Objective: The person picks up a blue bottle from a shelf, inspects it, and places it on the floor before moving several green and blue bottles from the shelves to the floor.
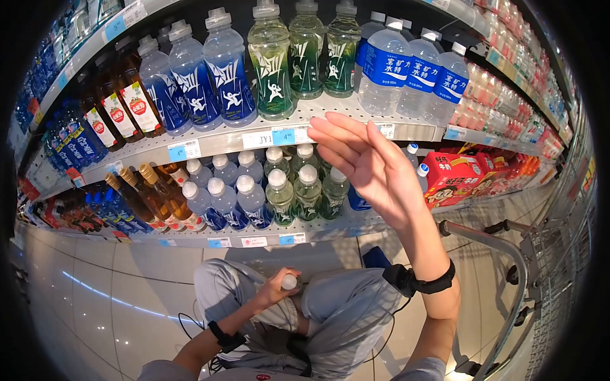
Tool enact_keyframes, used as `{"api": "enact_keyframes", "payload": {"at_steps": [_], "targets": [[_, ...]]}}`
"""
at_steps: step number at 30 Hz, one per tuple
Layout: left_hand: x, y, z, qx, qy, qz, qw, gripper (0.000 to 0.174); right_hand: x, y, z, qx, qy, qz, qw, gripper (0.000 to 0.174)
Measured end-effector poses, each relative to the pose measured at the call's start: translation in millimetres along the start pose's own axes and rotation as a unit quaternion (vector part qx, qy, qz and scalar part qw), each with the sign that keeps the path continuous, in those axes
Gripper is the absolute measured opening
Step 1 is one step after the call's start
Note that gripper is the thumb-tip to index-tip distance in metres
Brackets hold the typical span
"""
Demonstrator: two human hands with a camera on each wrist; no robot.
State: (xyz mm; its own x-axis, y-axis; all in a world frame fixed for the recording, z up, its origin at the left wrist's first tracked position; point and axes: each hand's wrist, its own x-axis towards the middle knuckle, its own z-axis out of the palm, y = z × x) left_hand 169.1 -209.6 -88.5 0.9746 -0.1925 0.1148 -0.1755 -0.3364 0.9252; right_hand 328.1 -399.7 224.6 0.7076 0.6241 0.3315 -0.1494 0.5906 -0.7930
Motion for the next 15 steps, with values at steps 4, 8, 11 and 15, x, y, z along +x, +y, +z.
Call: {"api": "enact_keyframes", "payload": {"at_steps": [4, 8, 11, 15], "targets": [[-0.4, -0.2, 0.0, -0.019, -0.007, -0.014, 1.000, 0.040, -9.1, -2.4, 6.8, -0.120, 0.031, 0.001, 0.992, 0.036], [-2.8, -5.5, 0.8, -0.027, -0.005, -0.005, 1.000, 0.041, -17.9, 7.0, -4.0, -0.255, 0.155, 0.032, 0.954, 0.020], [-0.6, -4.4, 0.2, -0.031, -0.017, -0.008, 0.999, 0.042, -31.7, 18.0, -23.4, -0.344, 0.218, 0.044, 0.912, 0.010], [-0.4, 0.9, 1.7, -0.013, -0.013, -0.039, 0.999, 0.042, -58.6, 43.4, -74.6, -0.511, 0.214, 0.018, 0.833, 0.008]]}}
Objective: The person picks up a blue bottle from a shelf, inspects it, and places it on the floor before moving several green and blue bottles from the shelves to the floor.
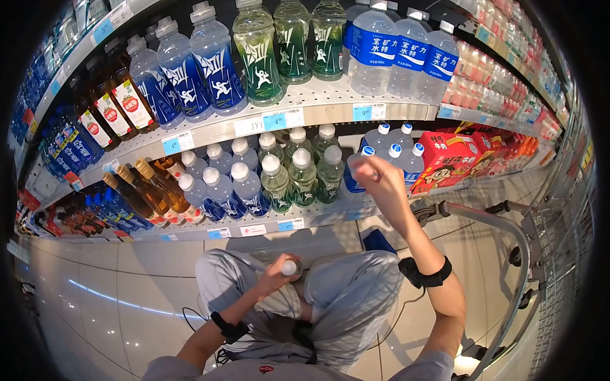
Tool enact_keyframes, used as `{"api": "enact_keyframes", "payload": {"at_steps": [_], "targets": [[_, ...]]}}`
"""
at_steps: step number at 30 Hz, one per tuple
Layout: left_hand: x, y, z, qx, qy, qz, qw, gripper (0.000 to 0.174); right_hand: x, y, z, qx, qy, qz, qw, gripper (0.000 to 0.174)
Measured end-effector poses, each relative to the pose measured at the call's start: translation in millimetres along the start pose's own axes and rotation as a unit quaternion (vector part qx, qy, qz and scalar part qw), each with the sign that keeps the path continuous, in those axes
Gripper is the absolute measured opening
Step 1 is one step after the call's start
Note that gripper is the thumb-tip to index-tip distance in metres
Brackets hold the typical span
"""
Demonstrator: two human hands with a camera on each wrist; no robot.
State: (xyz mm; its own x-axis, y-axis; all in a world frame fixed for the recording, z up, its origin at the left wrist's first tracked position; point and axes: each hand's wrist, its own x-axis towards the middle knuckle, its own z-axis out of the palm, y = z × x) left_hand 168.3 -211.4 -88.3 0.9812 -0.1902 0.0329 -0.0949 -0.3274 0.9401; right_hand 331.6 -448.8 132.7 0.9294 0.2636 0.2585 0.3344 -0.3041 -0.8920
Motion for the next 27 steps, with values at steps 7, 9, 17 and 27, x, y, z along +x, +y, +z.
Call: {"api": "enact_keyframes", "payload": {"at_steps": [7, 9, 17, 27], "targets": [[0.5, -8.0, 1.6, -0.011, -0.008, 0.001, 1.000, 0.041, -0.3, 44.4, -15.0, -0.126, 0.019, -0.095, 0.987, 0.015], [0.3, -13.1, 2.3, -0.019, -0.002, 0.019, 1.000, 0.045, 16.8, 27.8, -13.4, -0.173, -0.013, -0.152, 0.973, 0.021], [0.1, -7.5, 1.1, -0.016, 0.005, 0.032, 0.999, 0.045, 97.1, -31.3, 49.5, -0.325, -0.066, -0.198, 0.923, 0.040], [1.9, -4.5, -1.9, -0.008, -0.004, 0.034, 0.999, 0.041, 126.2, -27.3, 51.2, -0.344, -0.012, -0.183, 0.921, 0.025]]}}
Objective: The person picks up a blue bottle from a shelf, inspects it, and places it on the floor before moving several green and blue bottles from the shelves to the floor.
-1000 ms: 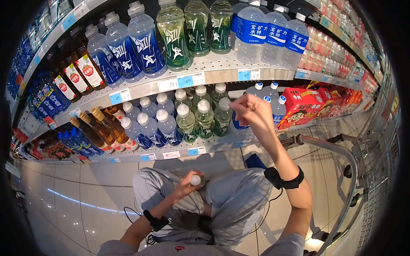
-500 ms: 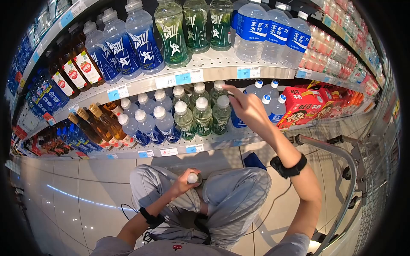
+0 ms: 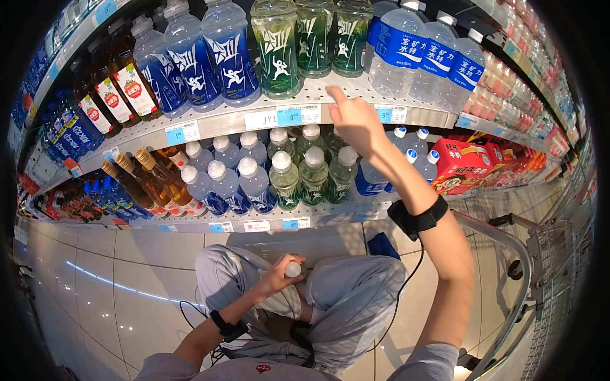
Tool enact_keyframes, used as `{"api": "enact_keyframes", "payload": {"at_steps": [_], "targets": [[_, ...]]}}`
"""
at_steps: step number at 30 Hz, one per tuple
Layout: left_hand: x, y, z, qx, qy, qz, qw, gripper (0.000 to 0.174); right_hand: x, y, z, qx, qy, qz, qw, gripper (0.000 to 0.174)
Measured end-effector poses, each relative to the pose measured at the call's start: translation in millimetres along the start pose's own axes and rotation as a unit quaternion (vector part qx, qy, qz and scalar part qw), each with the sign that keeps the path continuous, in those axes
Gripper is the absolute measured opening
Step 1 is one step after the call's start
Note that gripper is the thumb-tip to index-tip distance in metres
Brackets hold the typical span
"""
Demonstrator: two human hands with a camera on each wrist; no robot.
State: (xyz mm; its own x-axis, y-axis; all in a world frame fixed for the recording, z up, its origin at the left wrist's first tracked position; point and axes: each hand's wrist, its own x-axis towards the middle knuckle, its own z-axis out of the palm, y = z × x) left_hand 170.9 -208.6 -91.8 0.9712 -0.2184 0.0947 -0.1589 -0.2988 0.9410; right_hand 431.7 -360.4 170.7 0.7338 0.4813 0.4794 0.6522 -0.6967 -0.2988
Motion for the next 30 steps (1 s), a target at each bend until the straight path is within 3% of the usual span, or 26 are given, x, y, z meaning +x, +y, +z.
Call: {"api": "enact_keyframes", "payload": {"at_steps": [5, 6, 9, 12, 16, 19, 21, 27, 30], "targets": [[-1.2, -5.9, 2.3, 0.010, 0.007, 0.008, 1.000, 0.040, 41.2, -3.8, -23.4, 0.129, 0.121, -0.057, 0.983, 0.027], [-1.4, -7.3, 3.5, 0.011, 0.009, 0.012, 1.000, 0.040, 52.8, -7.3, -28.4, 0.134, 0.118, -0.057, 0.982, 0.041], [-0.9, -2.0, 1.2, 0.020, 0.013, 0.009, 1.000, 0.041, 83.3, -31.2, -19.9, 0.190, 0.162, -0.051, 0.967, 0.060], [-3.1, -2.5, 1.7, 0.011, 0.020, 0.031, 0.999, 0.045, 96.9, -62.8, -9.2, 0.231, 0.083, 0.028, 0.969, 0.092], [-1.9, -2.8, 0.4, -0.014, 0.021, 0.047, 0.999, 0.047, 111.9, -70.1, 22.6, 0.257, 0.174, 0.035, 0.950, 0.078], [-2.7, -2.9, -1.2, -0.040, 0.016, 0.022, 0.999, 0.047, 114.0, -69.1, 21.7, 0.205, 0.206, 0.040, 0.956, 0.075], [-1.5, -15.6, -0.4, -0.042, 0.008, 0.022, 0.999, 0.047, 106.0, -66.0, 18.5, 0.189, 0.251, 0.003, 0.949, 0.073], [-0.3, -8.4, 0.1, -0.026, 0.005, -0.024, 0.999, 0.047, 32.3, -90.3, -34.7, 0.214, 0.298, -0.078, 0.927, 0.076], [-1.4, -9.1, 1.4, -0.027, 0.008, -0.038, 0.999, 0.045, -10.1, -91.1, -53.4, 0.238, 0.271, -0.050, 0.931, 0.079]]}}
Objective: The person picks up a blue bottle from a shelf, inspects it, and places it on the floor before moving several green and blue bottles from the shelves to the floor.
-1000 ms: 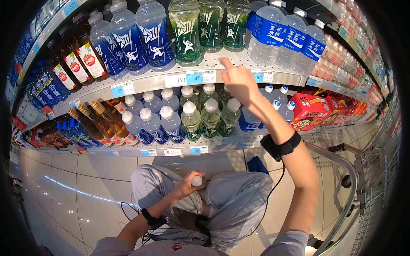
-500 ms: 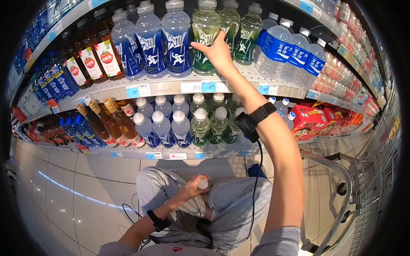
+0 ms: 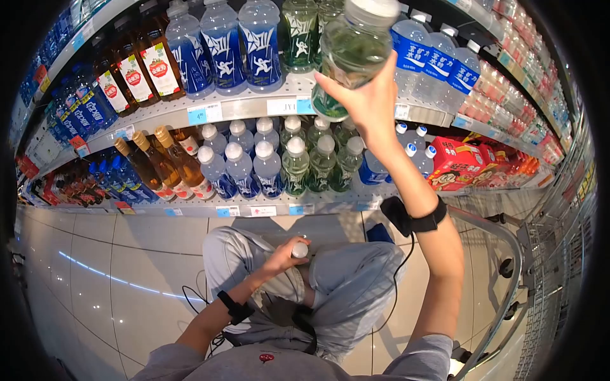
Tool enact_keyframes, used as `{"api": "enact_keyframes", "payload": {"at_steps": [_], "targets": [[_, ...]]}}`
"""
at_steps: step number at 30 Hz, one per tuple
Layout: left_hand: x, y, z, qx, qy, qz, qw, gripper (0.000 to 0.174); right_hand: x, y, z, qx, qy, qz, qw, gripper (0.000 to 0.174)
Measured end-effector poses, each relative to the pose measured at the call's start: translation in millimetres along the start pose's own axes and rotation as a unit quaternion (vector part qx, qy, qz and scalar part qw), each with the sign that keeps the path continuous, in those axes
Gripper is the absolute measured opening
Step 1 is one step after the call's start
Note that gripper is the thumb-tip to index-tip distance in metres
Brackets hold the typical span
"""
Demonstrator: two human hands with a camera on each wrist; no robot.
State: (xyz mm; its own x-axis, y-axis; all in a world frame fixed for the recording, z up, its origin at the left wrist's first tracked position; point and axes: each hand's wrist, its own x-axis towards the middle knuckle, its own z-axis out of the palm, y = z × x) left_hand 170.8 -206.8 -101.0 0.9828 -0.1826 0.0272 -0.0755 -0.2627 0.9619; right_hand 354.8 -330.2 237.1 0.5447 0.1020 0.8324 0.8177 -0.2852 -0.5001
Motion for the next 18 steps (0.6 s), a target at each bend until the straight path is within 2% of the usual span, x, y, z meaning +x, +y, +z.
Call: {"api": "enact_keyframes", "payload": {"at_steps": [1, 3, 4, 6, 7, 8, 10, 12, 15, 18], "targets": [[-1.5, 0.2, 0.6, -0.008, -0.002, 0.004, 1.000, 0.045, -9.9, 0.2, -9.9, -0.010, -0.007, -0.004, 1.000, 0.079], [0.5, -0.7, -0.7, -0.022, -0.007, 0.008, 1.000, 0.044, -32.5, -15.0, -26.9, 0.065, -0.043, 0.103, 0.992, 0.074], [1.0, -6.4, 0.8, -0.027, -0.002, 0.020, 0.999, 0.051, -45.0, -25.8, -34.1, 0.104, -0.059, 0.116, 0.986, 0.071], [-0.3, -2.0, -0.3, -0.024, 0.002, 0.009, 1.000, 0.051, -73.7, -35.3, -39.1, 0.202, -0.066, 0.165, 0.963, 0.068], [-0.3, -2.9, 1.1, -0.010, 0.011, -0.001, 1.000, 0.051, -94.2, -18.2, -39.9, 0.193, -0.085, 0.208, 0.955, 0.071], [-0.2, -2.3, 1.0, -0.010, 0.011, 0.006, 1.000, 0.051, -115.9, 0.9, -40.6, 0.080, -0.112, 0.193, 0.971, 0.073], [-0.6, 6.0, -2.3, -0.006, 0.015, 0.024, 1.000, 0.051, -159.7, 27.4, -34.6, 0.035, -0.129, 0.233, 0.963, 0.074], [-0.6, 1.6, -0.2, -0.012, 0.026, 0.043, 0.999, 0.051, -199.7, 41.7, -22.1, 0.173, -0.104, 0.338, 0.919, 0.072], [-2.9, 7.0, 0.5, -0.015, 0.041, 0.044, 0.998, 0.050, -251.0, 62.1, -14.5, 0.104, -0.165, 0.325, 0.925, 0.083], [-0.8, 0.8, 3.0, -0.014, 0.053, 0.063, 0.996, 0.048, -293.8, 75.1, -2.5, 0.048, -0.160, 0.319, 0.933, 0.083]]}}
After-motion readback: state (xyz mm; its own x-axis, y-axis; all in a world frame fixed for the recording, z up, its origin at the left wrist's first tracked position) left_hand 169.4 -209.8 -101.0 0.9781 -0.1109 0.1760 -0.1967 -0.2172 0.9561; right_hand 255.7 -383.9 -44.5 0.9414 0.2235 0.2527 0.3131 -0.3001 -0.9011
